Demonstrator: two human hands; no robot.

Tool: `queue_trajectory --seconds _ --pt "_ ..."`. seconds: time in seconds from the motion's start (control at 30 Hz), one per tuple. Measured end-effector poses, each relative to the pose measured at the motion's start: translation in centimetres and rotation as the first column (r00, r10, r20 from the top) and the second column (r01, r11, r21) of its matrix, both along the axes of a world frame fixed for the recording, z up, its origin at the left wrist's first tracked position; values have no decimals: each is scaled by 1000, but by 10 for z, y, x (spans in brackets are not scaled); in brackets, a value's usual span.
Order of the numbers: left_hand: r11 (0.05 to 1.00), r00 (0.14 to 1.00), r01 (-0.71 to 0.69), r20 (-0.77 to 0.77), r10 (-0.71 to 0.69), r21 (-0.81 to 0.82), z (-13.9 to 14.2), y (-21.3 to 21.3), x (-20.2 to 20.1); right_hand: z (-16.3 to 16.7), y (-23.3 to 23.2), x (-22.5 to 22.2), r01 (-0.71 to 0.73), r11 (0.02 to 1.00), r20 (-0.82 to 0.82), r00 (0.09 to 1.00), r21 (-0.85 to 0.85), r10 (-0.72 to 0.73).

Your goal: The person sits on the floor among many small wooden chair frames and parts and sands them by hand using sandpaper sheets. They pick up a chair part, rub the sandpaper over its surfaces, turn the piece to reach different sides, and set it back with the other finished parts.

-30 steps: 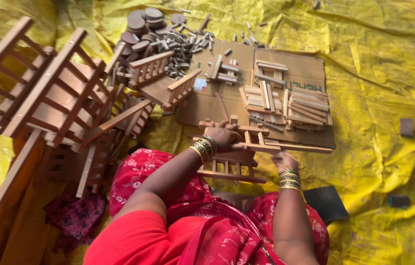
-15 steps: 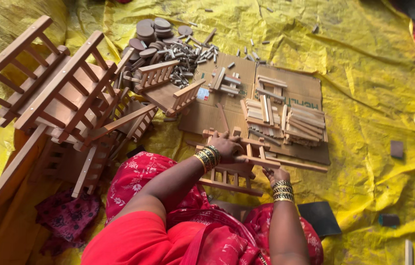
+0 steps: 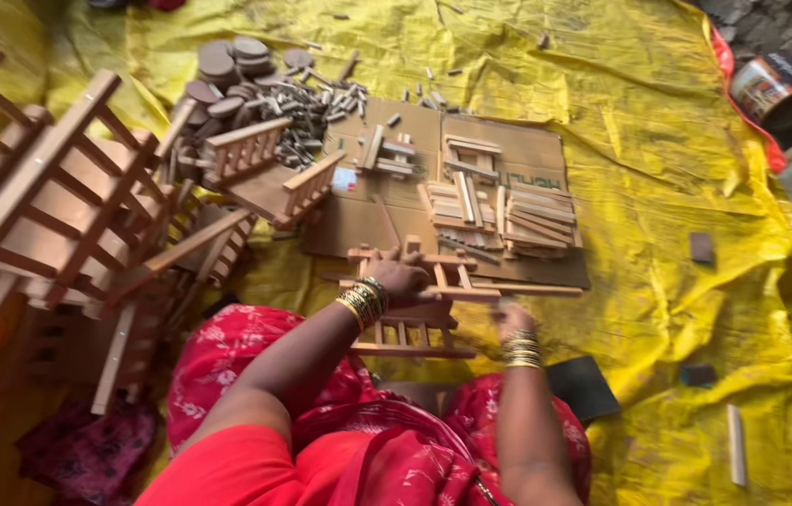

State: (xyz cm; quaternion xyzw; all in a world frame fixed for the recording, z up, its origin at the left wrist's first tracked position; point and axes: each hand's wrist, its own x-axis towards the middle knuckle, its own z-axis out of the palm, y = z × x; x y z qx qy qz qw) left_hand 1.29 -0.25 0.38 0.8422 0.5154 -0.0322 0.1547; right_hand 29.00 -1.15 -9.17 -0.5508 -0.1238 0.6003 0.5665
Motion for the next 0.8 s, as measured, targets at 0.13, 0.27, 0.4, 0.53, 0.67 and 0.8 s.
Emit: queue_trajectory --seconds 0.13,0.27,0.4,0.53,0.67,0.8 --pt "998 997 -67 24 68 -16 0 -4 -7 -13 2 -26 -38 997 -70 997 -60 34" --pt "999 998 -8 62 5 36 -11 -5 -14 -16 16 13 277 961 -49 960 7 -277" --pt "990 1000 6 23 -9 139 -27 -2 -16 -10 23 50 585 810 27 811 -44 -584" --pt "993 1000 16 17 -18 120 -44 3 -18 -16 18 15 369 930 32 929 12 -369" --pt "984 998 66 -11 -65 163 -54 13 -6 -24 13 -42 -20 999 -47 999 38 22" --pt "985 998 38 51 -47 167 -51 16 4 -14 11 -34 24 999 -121 992 -30 -27"
